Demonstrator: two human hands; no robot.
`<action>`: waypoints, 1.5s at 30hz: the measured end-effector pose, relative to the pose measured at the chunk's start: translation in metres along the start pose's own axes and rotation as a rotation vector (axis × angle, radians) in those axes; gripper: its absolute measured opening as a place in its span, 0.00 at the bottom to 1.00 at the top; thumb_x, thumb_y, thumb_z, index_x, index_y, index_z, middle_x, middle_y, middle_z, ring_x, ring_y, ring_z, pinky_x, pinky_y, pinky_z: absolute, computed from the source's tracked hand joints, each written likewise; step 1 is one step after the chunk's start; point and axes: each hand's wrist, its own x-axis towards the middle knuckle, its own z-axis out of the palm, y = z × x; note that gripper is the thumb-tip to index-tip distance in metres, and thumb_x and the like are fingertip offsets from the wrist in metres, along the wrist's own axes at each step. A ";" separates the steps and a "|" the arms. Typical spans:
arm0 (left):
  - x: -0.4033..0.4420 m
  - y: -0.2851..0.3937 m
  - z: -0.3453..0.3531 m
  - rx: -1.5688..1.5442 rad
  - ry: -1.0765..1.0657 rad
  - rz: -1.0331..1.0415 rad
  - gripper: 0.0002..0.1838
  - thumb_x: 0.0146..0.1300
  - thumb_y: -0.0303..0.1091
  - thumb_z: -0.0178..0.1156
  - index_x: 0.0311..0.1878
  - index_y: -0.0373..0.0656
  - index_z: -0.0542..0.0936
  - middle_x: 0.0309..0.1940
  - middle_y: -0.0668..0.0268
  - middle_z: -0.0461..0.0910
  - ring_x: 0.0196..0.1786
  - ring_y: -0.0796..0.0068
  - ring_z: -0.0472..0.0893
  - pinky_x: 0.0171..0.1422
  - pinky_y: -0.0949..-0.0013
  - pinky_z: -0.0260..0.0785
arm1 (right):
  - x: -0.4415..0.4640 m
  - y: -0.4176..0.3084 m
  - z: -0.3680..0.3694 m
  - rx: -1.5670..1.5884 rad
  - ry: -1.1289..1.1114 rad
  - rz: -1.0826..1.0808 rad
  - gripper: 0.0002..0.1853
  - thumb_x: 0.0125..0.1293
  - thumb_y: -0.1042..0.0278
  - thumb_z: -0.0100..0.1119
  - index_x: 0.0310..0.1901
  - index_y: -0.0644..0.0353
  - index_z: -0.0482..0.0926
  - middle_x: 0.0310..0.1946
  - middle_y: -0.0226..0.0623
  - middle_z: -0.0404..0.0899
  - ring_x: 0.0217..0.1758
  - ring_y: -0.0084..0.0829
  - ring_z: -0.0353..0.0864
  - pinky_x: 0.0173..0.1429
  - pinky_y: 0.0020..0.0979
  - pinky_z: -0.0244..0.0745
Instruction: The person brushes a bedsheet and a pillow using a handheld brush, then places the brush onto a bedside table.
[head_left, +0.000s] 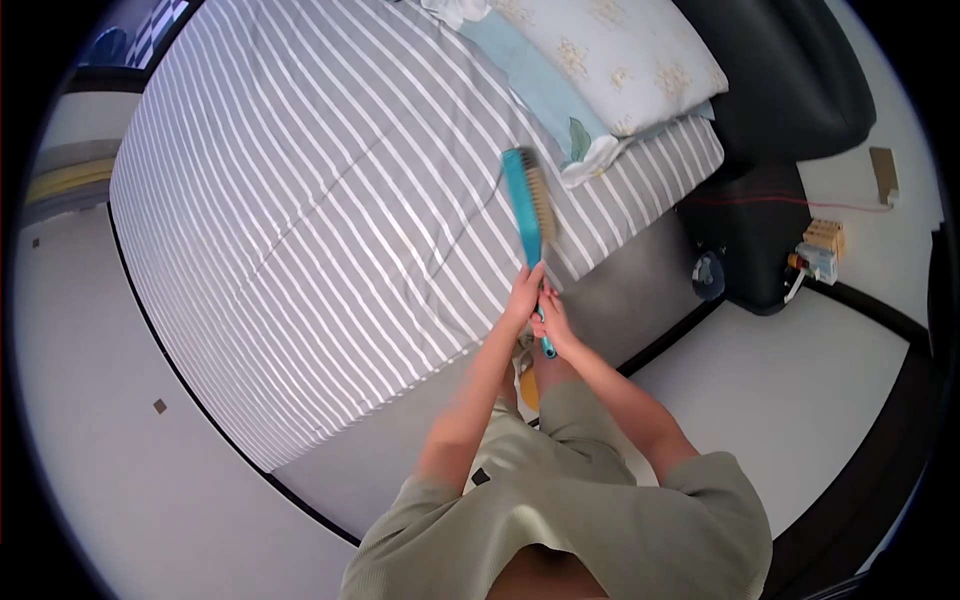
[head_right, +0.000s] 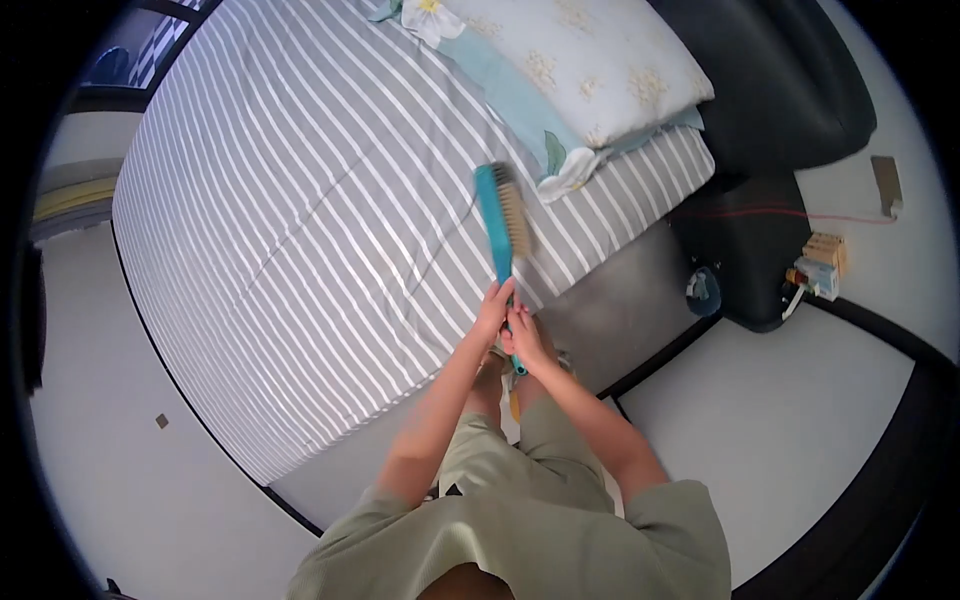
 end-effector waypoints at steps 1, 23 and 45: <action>0.018 0.014 0.007 0.075 -0.021 -0.015 0.13 0.60 0.43 0.45 0.28 0.43 0.62 0.13 0.68 0.66 0.20 0.74 0.71 0.28 0.74 0.65 | 0.016 -0.008 -0.001 0.020 0.057 -0.024 0.10 0.64 0.57 0.33 0.30 0.51 0.59 0.10 0.22 0.55 0.07 0.14 0.51 0.09 0.16 0.44; 0.121 0.121 0.029 -0.288 0.371 0.323 0.12 0.60 0.42 0.45 0.27 0.44 0.61 0.15 0.67 0.65 0.20 0.76 0.70 0.26 0.74 0.65 | 0.151 -0.143 0.018 -0.375 -0.200 -0.044 0.20 0.64 0.59 0.33 0.57 0.52 0.54 0.16 0.26 0.65 0.10 0.16 0.58 0.11 0.22 0.53; 0.207 0.154 0.028 0.279 0.383 0.294 0.15 0.58 0.42 0.48 0.25 0.41 0.63 0.14 0.68 0.63 0.17 0.77 0.68 0.23 0.74 0.63 | 0.212 -0.165 0.021 -0.255 0.019 -0.320 0.19 0.63 0.51 0.33 0.54 0.47 0.59 0.10 0.24 0.60 0.06 0.16 0.54 0.08 0.20 0.47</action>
